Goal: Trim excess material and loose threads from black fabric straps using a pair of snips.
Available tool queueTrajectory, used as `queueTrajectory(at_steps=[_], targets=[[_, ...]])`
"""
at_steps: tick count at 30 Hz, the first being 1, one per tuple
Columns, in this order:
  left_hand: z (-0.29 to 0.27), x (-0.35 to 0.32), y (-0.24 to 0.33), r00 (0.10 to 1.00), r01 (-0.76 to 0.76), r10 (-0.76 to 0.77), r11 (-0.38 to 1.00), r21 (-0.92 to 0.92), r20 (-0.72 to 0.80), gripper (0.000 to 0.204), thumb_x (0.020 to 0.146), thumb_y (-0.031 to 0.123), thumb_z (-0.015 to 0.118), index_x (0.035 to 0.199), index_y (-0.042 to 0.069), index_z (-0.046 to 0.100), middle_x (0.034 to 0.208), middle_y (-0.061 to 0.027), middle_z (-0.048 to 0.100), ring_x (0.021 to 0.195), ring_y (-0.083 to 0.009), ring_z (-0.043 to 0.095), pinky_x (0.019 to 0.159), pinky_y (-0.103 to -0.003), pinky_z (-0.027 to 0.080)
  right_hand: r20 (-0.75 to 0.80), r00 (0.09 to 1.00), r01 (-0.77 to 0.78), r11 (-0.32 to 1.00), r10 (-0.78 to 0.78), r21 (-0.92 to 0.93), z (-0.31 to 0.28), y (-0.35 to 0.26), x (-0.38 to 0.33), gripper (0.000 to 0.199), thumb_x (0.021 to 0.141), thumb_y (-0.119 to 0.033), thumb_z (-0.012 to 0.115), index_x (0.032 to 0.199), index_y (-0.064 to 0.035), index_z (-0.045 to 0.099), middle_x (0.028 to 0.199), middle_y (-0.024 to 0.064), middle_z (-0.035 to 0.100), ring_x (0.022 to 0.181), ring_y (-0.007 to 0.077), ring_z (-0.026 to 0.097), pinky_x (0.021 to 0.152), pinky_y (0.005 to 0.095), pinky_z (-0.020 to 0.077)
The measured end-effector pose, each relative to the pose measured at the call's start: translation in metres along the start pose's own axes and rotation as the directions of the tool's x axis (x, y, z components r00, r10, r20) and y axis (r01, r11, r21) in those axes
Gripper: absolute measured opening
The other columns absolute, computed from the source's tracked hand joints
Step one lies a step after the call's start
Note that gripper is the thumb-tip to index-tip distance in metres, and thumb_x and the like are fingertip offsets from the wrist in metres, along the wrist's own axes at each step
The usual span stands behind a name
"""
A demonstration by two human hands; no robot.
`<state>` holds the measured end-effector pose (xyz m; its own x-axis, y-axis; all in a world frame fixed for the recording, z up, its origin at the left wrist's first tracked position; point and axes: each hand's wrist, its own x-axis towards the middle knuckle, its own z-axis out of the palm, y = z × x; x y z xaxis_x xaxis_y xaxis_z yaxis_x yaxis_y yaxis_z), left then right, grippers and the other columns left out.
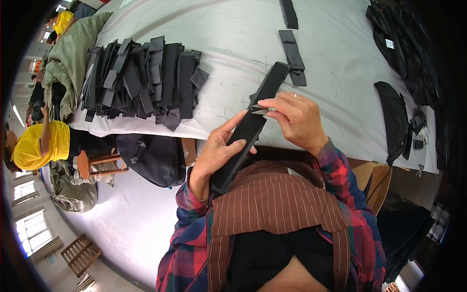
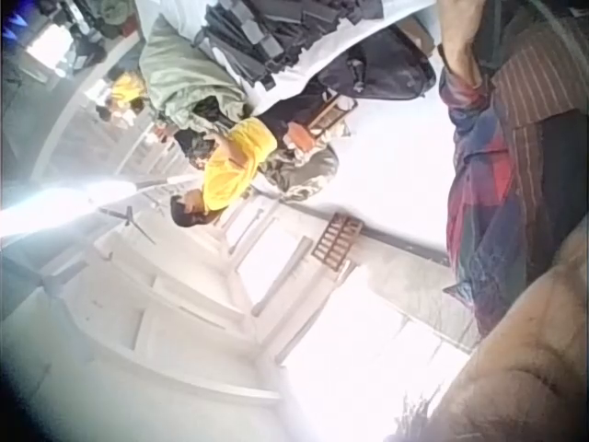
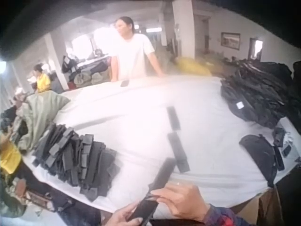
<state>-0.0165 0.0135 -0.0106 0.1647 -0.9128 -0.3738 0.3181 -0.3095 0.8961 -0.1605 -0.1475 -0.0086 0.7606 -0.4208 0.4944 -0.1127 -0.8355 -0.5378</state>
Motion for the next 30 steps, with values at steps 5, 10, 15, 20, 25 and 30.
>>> queueTrajectory(at_steps=[5, 10, 15, 20, 25, 30], targets=[[0.0022, -0.001, 0.0071, 1.0, 0.023, -0.022, 1.0, -0.016, 0.008, 0.065, 0.081, -0.005, 0.048, 0.144, 0.004, 0.032, 0.096, -0.0064, 0.061, 0.078, -0.0128, 0.065, 0.067, -0.022, 0.049, 0.044, 0.998, 0.048, 0.998, -0.047, -0.036, -0.0016, 0.0012, -0.0009, 0.02, 0.074, -0.01, 0.068, 0.094, -0.0153, 0.069, 0.069, 0.0014, 0.057, 0.06, 0.0225, 0.053, 0.053, 0.0341, 0.0404], [0.002, 0.0, 0.0054, 1.0, 0.01, -0.01, 1.0, -0.004, 0.025, 0.067, 0.08, -0.005, 0.047, 0.144, 0.006, 0.031, 0.098, -0.0057, 0.06, 0.078, -0.0127, 0.065, 0.068, -0.022, 0.049, 0.048, 0.997, 0.068, 0.995, -0.065, -0.075, 0.001, 0.0025, -0.0019, 0.018, 0.075, -0.011, 0.068, 0.093, -0.0155, 0.069, 0.069, 0.0007, 0.056, 0.06, 0.022, 0.052, 0.053, 0.0342, 0.0403], [0.0032, 0.0002, 0.0094, 1.0, 0.019, -0.019, 1.0, 0.006, 0.022, 0.068, 0.079, -0.005, 0.047, 0.144, 0.007, 0.032, 0.097, -0.0052, 0.06, 0.078, -0.0124, 0.064, 0.068, -0.022, 0.049, 0.055, 0.995, 0.088, 0.988, -0.081, -0.129, 0.0015, 0.0031, -0.0028, 0.017, 0.075, -0.013, 0.068, 0.092, -0.0152, 0.068, 0.07, 0.0001, 0.057, 0.06, 0.0216, 0.052, 0.053, 0.034, 0.0406], [0.0032, 0.0001, 0.0087, 1.0, 0.019, -0.02, 1.0, 0.009, 0.02, 0.068, 0.079, -0.006, 0.048, 0.144, 0.007, 0.032, 0.097, -0.005, 0.06, 0.077, -0.0119, 0.064, 0.068, -0.022, 0.049, 0.064, 0.994, 0.097, 0.983, -0.088, -0.156, 0.0023, 0.0037, -0.0039, 0.017, 0.075, -0.013, 0.068, 0.092, -0.0153, 0.068, 0.071, 0.0, 0.056, 0.06, 0.0217, 0.052, 0.054, 0.0343, 0.0407], [0.0013, 0.0, 0.0074, 1.0, 0.018, -0.019, 1.0, 0.018, 0.024, 0.067, 0.079, -0.006, 0.048, 0.144, 0.007, 0.032, 0.097, -0.0049, 0.06, 0.077, -0.0119, 0.064, 0.067, -0.021, 0.049, 0.067, 0.995, 0.084, 0.991, -0.077, -0.108, 0.0029, 0.0046, -0.0032, 0.017, 0.075, -0.013, 0.068, 0.092, -0.0151, 0.069, 0.07, 0.0003, 0.056, 0.06, 0.0218, 0.052, 0.054, 0.0345, 0.0407], [0.0011, -0.0004, 0.0064, 0.999, 0.024, -0.025, 1.0, 0.017, 0.03, 0.067, 0.08, -0.006, 0.048, 0.143, 0.007, 0.033, 0.096, -0.0049, 0.061, 0.077, -0.0124, 0.065, 0.068, -0.022, 0.049, 0.076, 0.995, 0.062, 0.996, -0.058, -0.058, 0.0037, 0.0043, -0.0031, 0.016, 0.076, -0.012, 0.068, 0.092, -0.0153, 0.069, 0.069, 0.0005, 0.056, 0.06, 0.0221, 0.051, 0.054, 0.0344, 0.0402]])
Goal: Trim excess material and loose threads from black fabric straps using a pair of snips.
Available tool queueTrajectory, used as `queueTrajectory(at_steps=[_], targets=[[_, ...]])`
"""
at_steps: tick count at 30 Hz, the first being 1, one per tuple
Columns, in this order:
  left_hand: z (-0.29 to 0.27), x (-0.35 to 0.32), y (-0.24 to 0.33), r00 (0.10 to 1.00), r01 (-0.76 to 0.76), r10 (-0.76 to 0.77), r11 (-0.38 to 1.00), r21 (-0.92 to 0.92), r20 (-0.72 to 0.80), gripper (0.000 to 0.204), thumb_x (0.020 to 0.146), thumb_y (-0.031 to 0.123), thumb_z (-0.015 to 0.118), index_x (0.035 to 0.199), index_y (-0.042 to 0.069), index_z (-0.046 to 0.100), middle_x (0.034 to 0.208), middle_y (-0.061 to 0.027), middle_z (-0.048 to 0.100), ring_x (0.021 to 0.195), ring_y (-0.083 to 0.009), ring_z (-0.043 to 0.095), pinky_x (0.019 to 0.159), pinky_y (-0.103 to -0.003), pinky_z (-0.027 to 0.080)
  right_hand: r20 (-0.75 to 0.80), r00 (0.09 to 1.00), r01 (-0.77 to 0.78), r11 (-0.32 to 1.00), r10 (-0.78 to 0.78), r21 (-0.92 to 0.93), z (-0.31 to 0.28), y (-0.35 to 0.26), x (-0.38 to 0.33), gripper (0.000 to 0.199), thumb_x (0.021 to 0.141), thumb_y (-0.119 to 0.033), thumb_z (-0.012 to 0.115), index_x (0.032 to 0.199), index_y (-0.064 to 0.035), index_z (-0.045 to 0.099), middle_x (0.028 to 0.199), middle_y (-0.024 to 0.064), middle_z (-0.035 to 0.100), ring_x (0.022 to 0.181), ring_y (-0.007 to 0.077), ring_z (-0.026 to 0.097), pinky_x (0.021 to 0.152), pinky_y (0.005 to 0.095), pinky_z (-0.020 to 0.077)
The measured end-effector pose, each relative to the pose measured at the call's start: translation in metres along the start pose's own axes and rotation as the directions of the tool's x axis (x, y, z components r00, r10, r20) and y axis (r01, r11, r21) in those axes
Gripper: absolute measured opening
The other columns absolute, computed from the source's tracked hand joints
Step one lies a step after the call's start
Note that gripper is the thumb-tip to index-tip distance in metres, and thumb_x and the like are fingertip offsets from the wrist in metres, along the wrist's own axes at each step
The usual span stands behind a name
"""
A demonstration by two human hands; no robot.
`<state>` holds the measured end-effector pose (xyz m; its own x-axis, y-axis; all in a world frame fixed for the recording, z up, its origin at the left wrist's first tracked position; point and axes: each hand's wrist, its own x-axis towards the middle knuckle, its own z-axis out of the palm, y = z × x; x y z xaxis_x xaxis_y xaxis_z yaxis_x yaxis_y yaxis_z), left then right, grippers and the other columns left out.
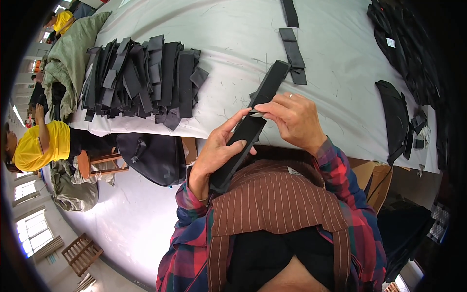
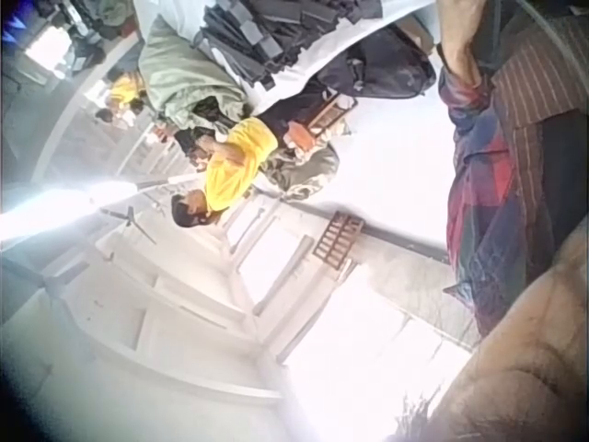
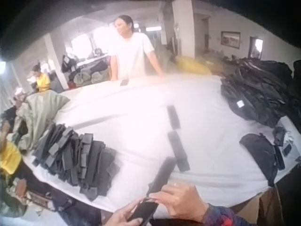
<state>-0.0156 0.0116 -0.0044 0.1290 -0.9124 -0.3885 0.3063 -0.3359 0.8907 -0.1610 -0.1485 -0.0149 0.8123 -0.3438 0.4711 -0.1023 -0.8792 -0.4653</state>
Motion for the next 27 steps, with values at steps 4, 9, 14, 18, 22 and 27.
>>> queueTrajectory(at_steps=[4, 9, 14, 18, 22, 27], targets=[[-0.001, 0.0, -0.003, 1.0, -0.009, 0.009, 1.0, -0.015, -0.001, 0.067, 0.079, -0.005, 0.049, 0.143, 0.006, 0.033, 0.096, -0.0052, 0.061, 0.077, -0.0128, 0.065, 0.069, -0.022, 0.05, -0.029, 1.0, 0.01, 1.0, -0.01, 0.004, 0.0, -0.001, 0.001, 0.016, 0.076, -0.012, 0.067, 0.092, -0.0156, 0.069, 0.069, 0.0006, 0.056, 0.058, 0.0224, 0.05, 0.053, 0.034, 0.0393], [0.0, -0.001, -0.003, 1.0, -0.013, 0.013, 1.0, 0.001, -0.001, 0.067, 0.079, -0.005, 0.05, 0.143, 0.006, 0.032, 0.095, -0.0059, 0.062, 0.077, -0.0129, 0.065, 0.07, -0.022, 0.049, 0.009, 1.0, -0.01, 1.0, 0.011, -0.029, 0.001, -0.002, -0.001, 0.016, 0.076, -0.011, 0.067, 0.091, -0.0146, 0.069, 0.073, 0.0005, 0.06, 0.06, 0.0242, 0.053, 0.055, 0.034, 0.0406], [-0.004, -0.001, -0.008, 1.0, -0.026, 0.027, 0.999, 0.025, -0.005, 0.062, 0.081, -0.005, 0.051, 0.141, 0.004, 0.034, 0.094, -0.0072, 0.063, 0.079, -0.012, 0.065, 0.071, -0.022, 0.049, 0.008, 0.899, -0.381, 0.774, 0.437, 0.506, 0.007, -0.009, -0.003, 0.016, 0.084, -0.008, 0.063, 0.099, -0.0059, 0.066, 0.082, 0.0019, 0.064, 0.068, 0.0124, 0.055, 0.064, 0.025, 0.0434], [0.0, -0.001, -0.008, 1.0, -0.022, 0.023, 0.999, 0.043, -0.009, 0.049, 0.085, -0.004, 0.05, 0.133, 0.001, 0.041, 0.094, -0.0087, 0.064, 0.082, -0.0108, 0.064, 0.073, -0.022, 0.048, 0.096, 0.891, -0.414, 0.709, 0.443, 0.57, 0.01, -0.012, -0.003, 0.019, 0.085, -0.008, 0.064, 0.103, -0.0023, 0.064, 0.079, 0.0012, 0.061, 0.069, 0.0067, 0.05, 0.065, 0.0213, 0.0416], [0.006, 0.006, -0.019, 0.977, -0.191, 0.199, 0.976, 0.106, -0.073, 0.035, 0.086, -0.007, 0.048, 0.121, -0.001, 0.052, 0.097, -0.0078, 0.065, 0.084, -0.0108, 0.063, 0.076, -0.023, 0.048, 0.318, 0.851, -0.521, 0.6, 0.418, 0.607, 0.017, -0.012, -0.006, 0.011, 0.083, -0.008, 0.067, 0.09, 0.0009, 0.064, 0.077, 0.0006, 0.062, 0.07, 0.0037, 0.05, 0.063, 0.0208, 0.0416], [0.004, 0.017, -0.031, 0.928, -0.306, 0.305, 0.951, 0.031, -0.214, 0.031, 0.086, -0.007, 0.046, 0.113, -0.001, 0.06, 0.104, -0.0089, 0.064, 0.093, -0.0139, 0.061, 0.084, -0.027, 0.048, -0.036, 0.985, -0.116, 0.803, 0.169, 0.585, 0.025, -0.029, -0.012, 0.016, 0.069, 0.005, 0.067, 0.083, -0.0027, 0.065, 0.064, 0.0033, 0.057, 0.055, 0.0125, 0.052, 0.052, 0.0256, 0.0404]])
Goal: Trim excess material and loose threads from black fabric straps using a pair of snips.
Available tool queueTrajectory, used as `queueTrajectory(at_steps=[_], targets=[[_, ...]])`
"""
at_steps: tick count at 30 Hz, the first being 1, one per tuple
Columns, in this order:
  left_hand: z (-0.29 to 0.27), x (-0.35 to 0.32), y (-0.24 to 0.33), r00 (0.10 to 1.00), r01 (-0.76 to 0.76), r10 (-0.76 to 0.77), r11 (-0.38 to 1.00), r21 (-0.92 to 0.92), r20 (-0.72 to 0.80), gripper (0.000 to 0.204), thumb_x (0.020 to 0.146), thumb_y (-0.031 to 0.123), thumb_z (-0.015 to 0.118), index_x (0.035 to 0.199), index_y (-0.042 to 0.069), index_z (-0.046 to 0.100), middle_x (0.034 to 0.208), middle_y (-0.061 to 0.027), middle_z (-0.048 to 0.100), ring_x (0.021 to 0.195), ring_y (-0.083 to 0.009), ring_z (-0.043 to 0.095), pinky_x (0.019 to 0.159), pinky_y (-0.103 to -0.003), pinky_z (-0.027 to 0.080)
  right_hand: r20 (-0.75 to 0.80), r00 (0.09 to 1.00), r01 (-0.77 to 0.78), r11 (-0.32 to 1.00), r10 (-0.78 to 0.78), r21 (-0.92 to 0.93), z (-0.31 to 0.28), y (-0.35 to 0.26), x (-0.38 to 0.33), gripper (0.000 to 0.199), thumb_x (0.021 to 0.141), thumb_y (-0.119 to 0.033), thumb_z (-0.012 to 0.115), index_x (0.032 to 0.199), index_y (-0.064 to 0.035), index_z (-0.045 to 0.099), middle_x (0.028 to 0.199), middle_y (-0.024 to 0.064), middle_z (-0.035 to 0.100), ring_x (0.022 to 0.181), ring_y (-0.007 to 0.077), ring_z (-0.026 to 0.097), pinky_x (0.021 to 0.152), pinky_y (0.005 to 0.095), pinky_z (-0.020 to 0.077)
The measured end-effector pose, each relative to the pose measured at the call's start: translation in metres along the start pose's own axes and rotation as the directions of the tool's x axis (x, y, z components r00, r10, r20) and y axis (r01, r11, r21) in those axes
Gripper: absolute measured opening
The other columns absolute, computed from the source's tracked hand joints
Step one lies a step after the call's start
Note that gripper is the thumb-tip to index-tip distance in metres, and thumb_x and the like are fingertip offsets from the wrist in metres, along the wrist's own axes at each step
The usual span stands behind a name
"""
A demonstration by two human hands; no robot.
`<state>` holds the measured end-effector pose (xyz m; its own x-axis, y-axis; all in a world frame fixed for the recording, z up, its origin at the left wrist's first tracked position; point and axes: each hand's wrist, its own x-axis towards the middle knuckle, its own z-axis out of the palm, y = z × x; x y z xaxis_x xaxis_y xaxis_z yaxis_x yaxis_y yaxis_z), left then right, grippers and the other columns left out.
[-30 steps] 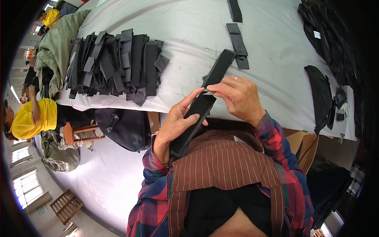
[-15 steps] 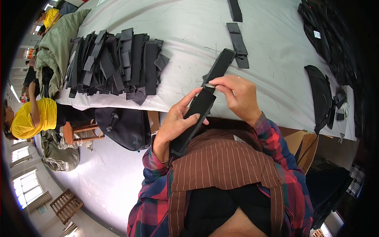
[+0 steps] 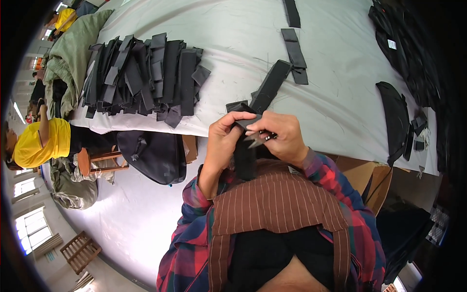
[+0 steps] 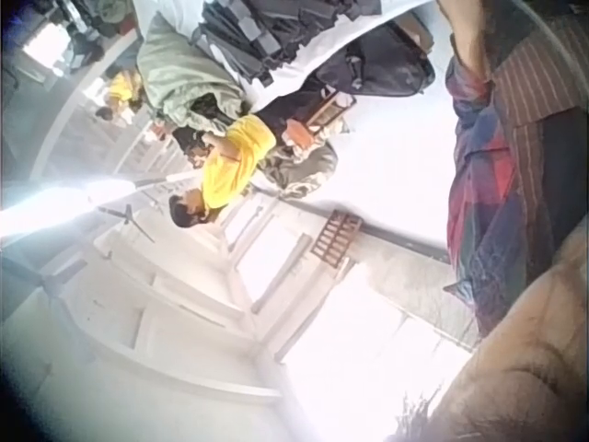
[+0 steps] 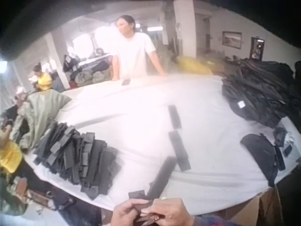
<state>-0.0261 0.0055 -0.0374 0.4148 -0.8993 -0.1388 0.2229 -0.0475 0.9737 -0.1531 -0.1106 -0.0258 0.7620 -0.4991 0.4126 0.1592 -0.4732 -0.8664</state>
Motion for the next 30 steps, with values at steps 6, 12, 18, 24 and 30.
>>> queueTrajectory(at_steps=[6, 12, 18, 24, 30], targets=[[0.006, 0.001, 0.022, 0.969, 0.244, -0.211, 0.705, -0.666, 0.132, 0.04, 0.094, 0.015, 0.049, 0.13, -0.002, 0.045, 0.128, -0.0226, 0.052, 0.101, -0.0237, 0.061, 0.09, -0.032, 0.049, 0.045, 0.948, 0.316, 0.909, -0.316, -0.274, -0.003, 0.005, -0.005, 0.035, 0.055, -0.001, 0.069, 0.087, -0.0144, 0.066, 0.064, -0.0001, 0.053, 0.055, 0.0192, 0.053, 0.047, 0.032, 0.0376], [0.007, -0.001, 0.012, 0.998, 0.057, -0.066, 0.921, -0.386, -0.011, 0.047, 0.091, 0.001, 0.052, 0.136, 0.001, 0.04, 0.131, -0.016, 0.051, 0.107, -0.0155, 0.056, 0.092, -0.029, 0.047, 0.131, 0.991, -0.006, 0.996, -0.006, 0.09, 0.0, 0.001, -0.01, 0.027, 0.063, 0.003, 0.071, 0.087, -0.0057, 0.065, 0.07, 0.0047, 0.057, 0.059, 0.0184, 0.055, 0.055, 0.0279, 0.0435], [0.002, -0.002, 0.012, 0.996, -0.085, 0.08, 0.987, -0.14, -0.039, 0.059, 0.086, -0.009, 0.051, 0.141, 0.004, 0.034, 0.134, -0.0136, 0.049, 0.111, -0.0133, 0.054, 0.094, -0.026, 0.044, 0.0, 0.977, -0.213, 0.974, 0.213, 0.082, -0.008, -0.016, 0.006, 0.018, 0.076, -0.015, 0.073, 0.09, -0.0055, 0.066, 0.083, 0.0069, 0.063, 0.067, 0.0177, 0.06, 0.063, 0.0257, 0.0479], [0.004, -0.003, 0.009, 0.996, -0.085, 0.084, 0.989, -0.122, -0.016, 0.065, 0.083, -0.014, 0.051, 0.142, 0.005, 0.034, 0.134, -0.0132, 0.049, 0.113, -0.0127, 0.052, 0.095, -0.026, 0.043, 0.031, 0.987, -0.151, 0.97, 0.16, -0.192, -0.011, -0.011, 0.007, 0.018, 0.077, -0.02, 0.071, 0.091, -0.0108, 0.067, 0.081, 0.004, 0.065, 0.067, 0.0203, 0.061, 0.06, 0.0308, 0.0474], [0.009, -0.002, 0.009, 0.996, -0.089, 0.09, 0.991, -0.101, 0.003, 0.066, 0.081, -0.015, 0.053, 0.141, 0.006, 0.036, 0.13, -0.0126, 0.053, 0.113, -0.0131, 0.053, 0.096, -0.026, 0.043, 0.081, 0.992, 0.121, 0.876, -0.094, -0.468, -0.003, -0.006, 0.013, 0.012, 0.075, -0.018, 0.07, 0.085, -0.0135, 0.069, 0.074, 0.0016, 0.063, 0.063, 0.0235, 0.058, 0.054, 0.0335, 0.0427]])
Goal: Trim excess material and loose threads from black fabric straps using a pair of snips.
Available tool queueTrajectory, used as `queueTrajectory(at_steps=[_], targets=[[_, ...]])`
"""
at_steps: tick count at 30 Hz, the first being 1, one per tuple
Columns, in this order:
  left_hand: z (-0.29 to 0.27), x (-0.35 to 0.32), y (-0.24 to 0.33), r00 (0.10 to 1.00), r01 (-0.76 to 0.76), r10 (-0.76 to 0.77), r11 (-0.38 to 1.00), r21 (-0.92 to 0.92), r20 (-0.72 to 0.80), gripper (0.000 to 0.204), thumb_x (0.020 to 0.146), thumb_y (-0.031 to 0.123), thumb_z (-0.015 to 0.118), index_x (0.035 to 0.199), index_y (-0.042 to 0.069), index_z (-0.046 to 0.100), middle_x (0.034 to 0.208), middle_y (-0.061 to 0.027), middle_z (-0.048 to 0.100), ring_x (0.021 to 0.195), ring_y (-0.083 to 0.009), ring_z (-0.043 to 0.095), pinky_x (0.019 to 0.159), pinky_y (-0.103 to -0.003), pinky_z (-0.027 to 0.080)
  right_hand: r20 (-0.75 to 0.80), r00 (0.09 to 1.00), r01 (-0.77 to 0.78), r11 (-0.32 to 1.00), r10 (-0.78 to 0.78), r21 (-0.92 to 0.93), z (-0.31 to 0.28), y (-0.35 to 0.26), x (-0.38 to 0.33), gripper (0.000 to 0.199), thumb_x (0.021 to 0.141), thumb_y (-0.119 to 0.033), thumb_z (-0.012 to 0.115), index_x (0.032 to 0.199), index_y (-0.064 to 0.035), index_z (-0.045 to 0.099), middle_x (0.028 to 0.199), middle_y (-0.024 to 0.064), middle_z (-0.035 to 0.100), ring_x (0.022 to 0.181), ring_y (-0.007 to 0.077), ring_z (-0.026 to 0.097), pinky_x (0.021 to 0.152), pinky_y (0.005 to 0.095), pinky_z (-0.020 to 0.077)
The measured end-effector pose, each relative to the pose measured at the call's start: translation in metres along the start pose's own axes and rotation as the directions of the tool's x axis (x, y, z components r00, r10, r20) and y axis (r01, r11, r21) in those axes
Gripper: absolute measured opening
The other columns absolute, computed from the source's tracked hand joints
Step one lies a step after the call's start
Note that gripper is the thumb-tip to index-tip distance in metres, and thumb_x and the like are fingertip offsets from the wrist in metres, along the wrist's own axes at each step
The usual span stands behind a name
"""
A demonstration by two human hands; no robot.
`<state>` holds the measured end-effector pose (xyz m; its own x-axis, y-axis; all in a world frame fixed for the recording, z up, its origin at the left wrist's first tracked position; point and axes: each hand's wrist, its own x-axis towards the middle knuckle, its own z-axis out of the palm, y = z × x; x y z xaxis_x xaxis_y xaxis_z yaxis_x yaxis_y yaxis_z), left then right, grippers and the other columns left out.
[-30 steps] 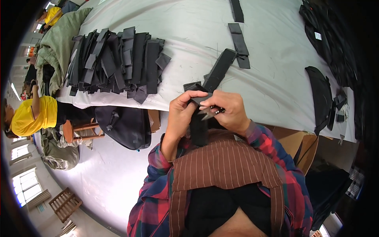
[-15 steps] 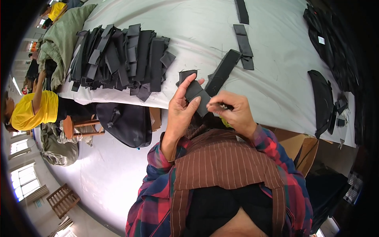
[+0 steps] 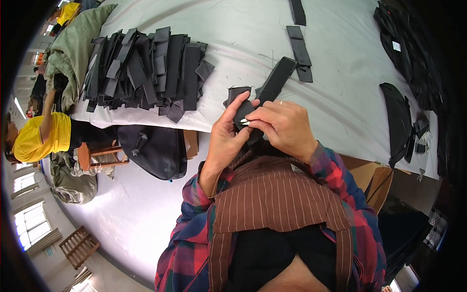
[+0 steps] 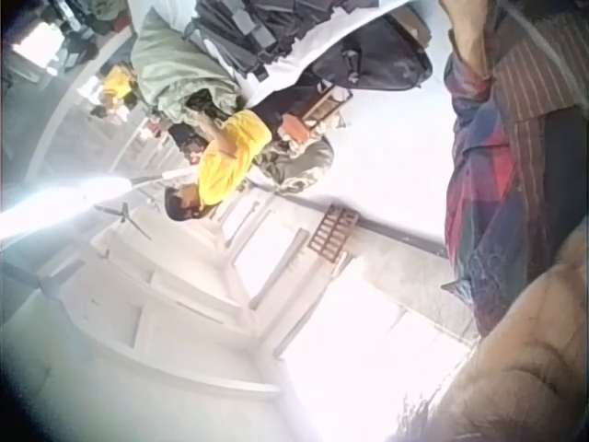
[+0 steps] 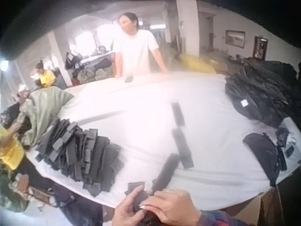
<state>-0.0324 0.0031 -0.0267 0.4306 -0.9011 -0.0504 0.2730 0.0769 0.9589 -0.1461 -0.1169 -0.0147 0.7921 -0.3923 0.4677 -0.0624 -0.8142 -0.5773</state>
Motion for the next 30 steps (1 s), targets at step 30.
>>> queueTrajectory(at_steps=[30], targets=[[-0.0007, -0.0001, -0.0015, 0.998, 0.058, -0.059, 0.99, 0.128, 0.005, 0.065, 0.078, -0.016, 0.05, 0.138, 0.006, 0.04, 0.125, -0.0118, 0.056, 0.111, -0.0137, 0.054, 0.095, -0.025, 0.043, 0.037, 0.997, 0.075, 0.991, -0.071, -0.11, 0.002, 0.0001, 0.0003, 0.01, 0.071, -0.019, 0.071, 0.079, -0.0154, 0.067, 0.082, -0.0002, 0.067, 0.063, 0.0189, 0.059, 0.053, 0.0325, 0.0396]])
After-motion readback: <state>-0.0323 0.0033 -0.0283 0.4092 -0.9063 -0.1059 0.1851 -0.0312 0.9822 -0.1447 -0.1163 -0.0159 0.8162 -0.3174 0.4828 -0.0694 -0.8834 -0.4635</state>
